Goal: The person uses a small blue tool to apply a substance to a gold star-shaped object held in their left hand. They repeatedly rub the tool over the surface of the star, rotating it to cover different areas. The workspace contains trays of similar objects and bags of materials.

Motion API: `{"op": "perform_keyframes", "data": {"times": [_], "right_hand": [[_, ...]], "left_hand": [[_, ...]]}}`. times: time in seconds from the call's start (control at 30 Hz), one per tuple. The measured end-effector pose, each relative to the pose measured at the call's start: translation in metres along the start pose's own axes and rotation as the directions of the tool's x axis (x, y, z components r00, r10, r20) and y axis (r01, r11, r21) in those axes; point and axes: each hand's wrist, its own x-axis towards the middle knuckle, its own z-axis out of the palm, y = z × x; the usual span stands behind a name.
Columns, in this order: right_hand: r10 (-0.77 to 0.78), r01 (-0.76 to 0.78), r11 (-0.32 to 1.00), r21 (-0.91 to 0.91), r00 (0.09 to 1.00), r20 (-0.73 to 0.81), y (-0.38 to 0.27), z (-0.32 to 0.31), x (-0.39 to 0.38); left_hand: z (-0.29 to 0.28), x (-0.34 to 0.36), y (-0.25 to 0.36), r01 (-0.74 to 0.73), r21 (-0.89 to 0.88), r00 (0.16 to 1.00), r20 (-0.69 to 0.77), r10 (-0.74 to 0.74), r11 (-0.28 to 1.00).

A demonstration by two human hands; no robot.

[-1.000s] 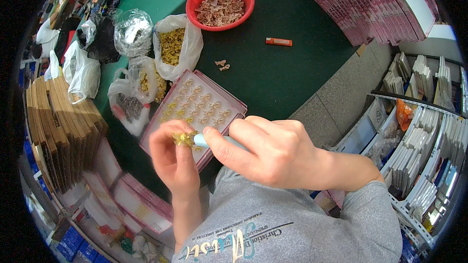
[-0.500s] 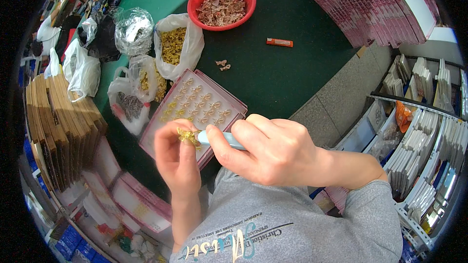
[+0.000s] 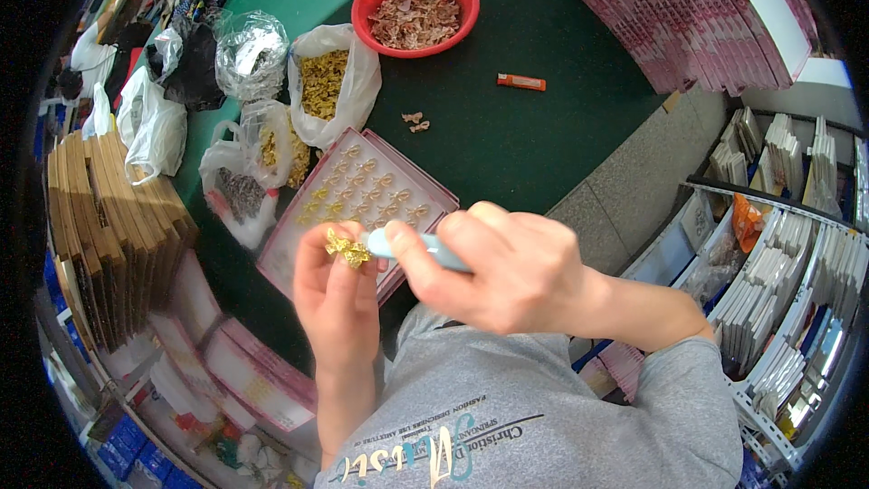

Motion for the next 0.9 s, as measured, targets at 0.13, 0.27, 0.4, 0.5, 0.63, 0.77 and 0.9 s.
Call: {"op": "perform_keyframes", "data": {"times": [0.13,0.27,0.4,0.5,0.63,0.77,0.9], "right_hand": [[0.087,-0.080,0.989,0.121,0.994,-0.061,0.005,0.004,-0.007],[0.095,-0.110,0.962,0.251,0.993,0.072,-0.001,-0.002,-0.006],[0.093,-0.120,0.954,0.274,0.990,0.108,-0.005,-0.003,-0.002],[0.089,-0.117,0.955,0.272,0.989,0.114,-0.006,-0.002,-0.001],[0.088,-0.120,0.957,0.266,0.988,0.126,-0.006,-0.003,0.000],[0.089,-0.120,0.960,0.254,0.988,0.129,-0.005,-0.002,-0.001],[0.101,-0.121,0.970,0.213,0.989,0.106,-0.006,0.001,-0.003]], "left_hand": [[-0.008,0.003,-0.004,-0.032,-0.047,0.998,0.054,0.034,0.998],[-0.009,0.005,-0.004,-0.090,-0.013,0.992,0.085,0.091,0.996],[-0.008,0.004,-0.005,-0.118,0.034,0.989,0.089,0.115,0.992],[-0.008,0.004,-0.005,-0.140,0.075,0.987,0.087,0.133,0.987],[-0.007,0.004,-0.005,-0.180,0.133,0.981,0.092,0.169,0.975],[-0.006,0.005,-0.005,-0.195,0.144,0.979,0.092,0.184,0.970],[-0.006,0.005,-0.005,-0.217,0.163,0.974,0.100,0.203,0.962]]}}
